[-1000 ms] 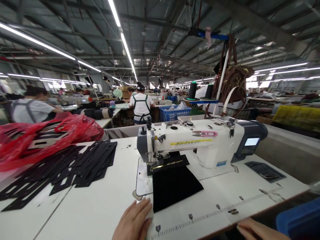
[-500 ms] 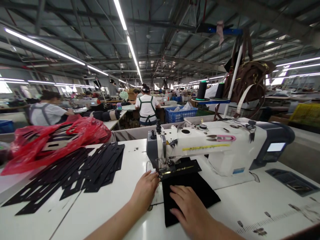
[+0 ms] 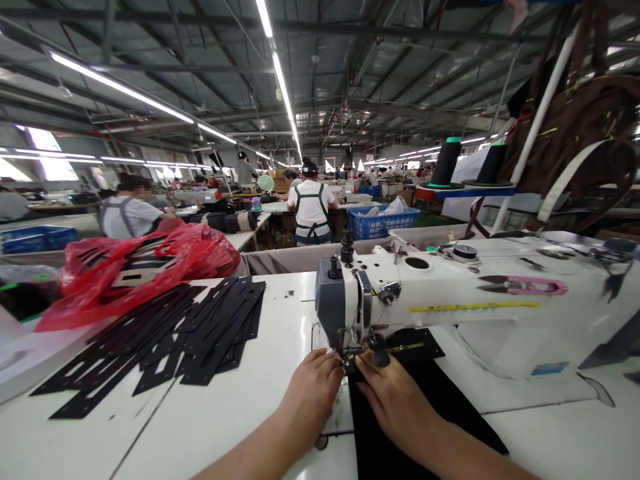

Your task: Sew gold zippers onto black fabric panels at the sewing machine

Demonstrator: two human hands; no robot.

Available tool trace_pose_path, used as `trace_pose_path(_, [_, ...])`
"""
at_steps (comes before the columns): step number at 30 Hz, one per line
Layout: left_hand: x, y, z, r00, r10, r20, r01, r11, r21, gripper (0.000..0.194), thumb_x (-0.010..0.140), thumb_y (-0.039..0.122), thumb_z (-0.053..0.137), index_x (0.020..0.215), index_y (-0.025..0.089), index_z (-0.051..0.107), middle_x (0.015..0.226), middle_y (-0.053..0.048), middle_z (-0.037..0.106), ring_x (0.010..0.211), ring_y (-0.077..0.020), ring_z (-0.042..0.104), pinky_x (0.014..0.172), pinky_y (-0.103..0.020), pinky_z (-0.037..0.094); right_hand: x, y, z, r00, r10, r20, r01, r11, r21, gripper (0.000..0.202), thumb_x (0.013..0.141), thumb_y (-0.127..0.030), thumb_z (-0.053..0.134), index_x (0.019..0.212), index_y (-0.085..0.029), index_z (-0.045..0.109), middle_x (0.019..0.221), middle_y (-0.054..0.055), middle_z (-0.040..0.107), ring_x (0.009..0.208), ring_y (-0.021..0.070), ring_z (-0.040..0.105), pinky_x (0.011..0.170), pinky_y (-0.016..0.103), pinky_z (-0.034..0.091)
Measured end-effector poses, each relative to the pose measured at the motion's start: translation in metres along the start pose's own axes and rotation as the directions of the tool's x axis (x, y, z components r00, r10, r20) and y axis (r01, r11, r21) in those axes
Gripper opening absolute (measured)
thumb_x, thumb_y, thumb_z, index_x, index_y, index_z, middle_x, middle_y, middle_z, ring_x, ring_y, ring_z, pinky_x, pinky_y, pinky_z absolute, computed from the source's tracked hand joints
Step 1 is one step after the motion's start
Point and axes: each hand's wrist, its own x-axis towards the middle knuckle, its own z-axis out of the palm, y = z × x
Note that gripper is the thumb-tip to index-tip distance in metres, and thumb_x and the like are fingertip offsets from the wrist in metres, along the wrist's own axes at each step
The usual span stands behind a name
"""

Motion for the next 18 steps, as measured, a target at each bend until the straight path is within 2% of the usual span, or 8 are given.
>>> trace_pose_path(3, [-0.004,-0.006,0.011,0.994,0.043,-0.097,-0.038,0.998,0.045,0.012,0.083,0.007,0.054,0.089,0.013,0.063,0.098,-0.012,0.068,0.094,-0.0248,0.064,0.088,-0.041,0.048,-0.003,0.003,0.008,1.0,0.001,-0.01,-0.001,1.0,0.002,0.035,0.079,-0.006,0.049,0.114,-0.007,0.057,0.112,0.016,0.063,0.105,0.0291,0.058,0.089,0.049,0.048])
trace_pose_path(5, [-0.006,-0.008,0.015,0.991,0.045,-0.124,-0.037,0.998,0.058,0.011,0.082,0.007,0.057,0.09,0.013,0.062,0.099,-0.011,0.068,0.094,-0.0235,0.063,0.087,-0.041,0.049,-0.004,0.005,0.01,1.0,-0.001,-0.015,0.001,1.0,-0.005,0.034,0.08,-0.006,0.048,0.113,-0.008,0.057,0.112,0.016,0.063,0.104,0.0288,0.058,0.088,0.049,0.049])
trace_pose_path(11, [-0.006,-0.004,0.01,0.993,0.024,-0.117,-0.015,0.997,0.078,0.01,0.081,0.008,0.059,0.088,0.015,0.06,0.098,-0.007,0.068,0.095,-0.0195,0.063,0.089,-0.036,0.048,-0.001,0.006,0.007,0.997,-0.068,-0.036,0.066,0.995,-0.072,0.033,0.083,-0.01,0.043,0.113,-0.009,0.057,0.109,0.015,0.064,0.102,0.0283,0.059,0.086,0.049,0.051])
trace_pose_path(18, [-0.004,-0.002,0.004,0.998,-0.005,-0.068,0.01,0.997,0.076,0.006,0.084,0.014,0.056,0.088,0.015,0.061,0.1,-0.006,0.067,0.098,-0.0173,0.06,0.092,-0.034,0.045,-0.002,0.011,0.01,0.989,-0.144,-0.041,0.135,0.977,-0.165,0.032,0.085,-0.013,0.041,0.116,-0.01,0.051,0.107,0.015,0.064,0.099,0.0291,0.06,0.085,0.056,0.048])
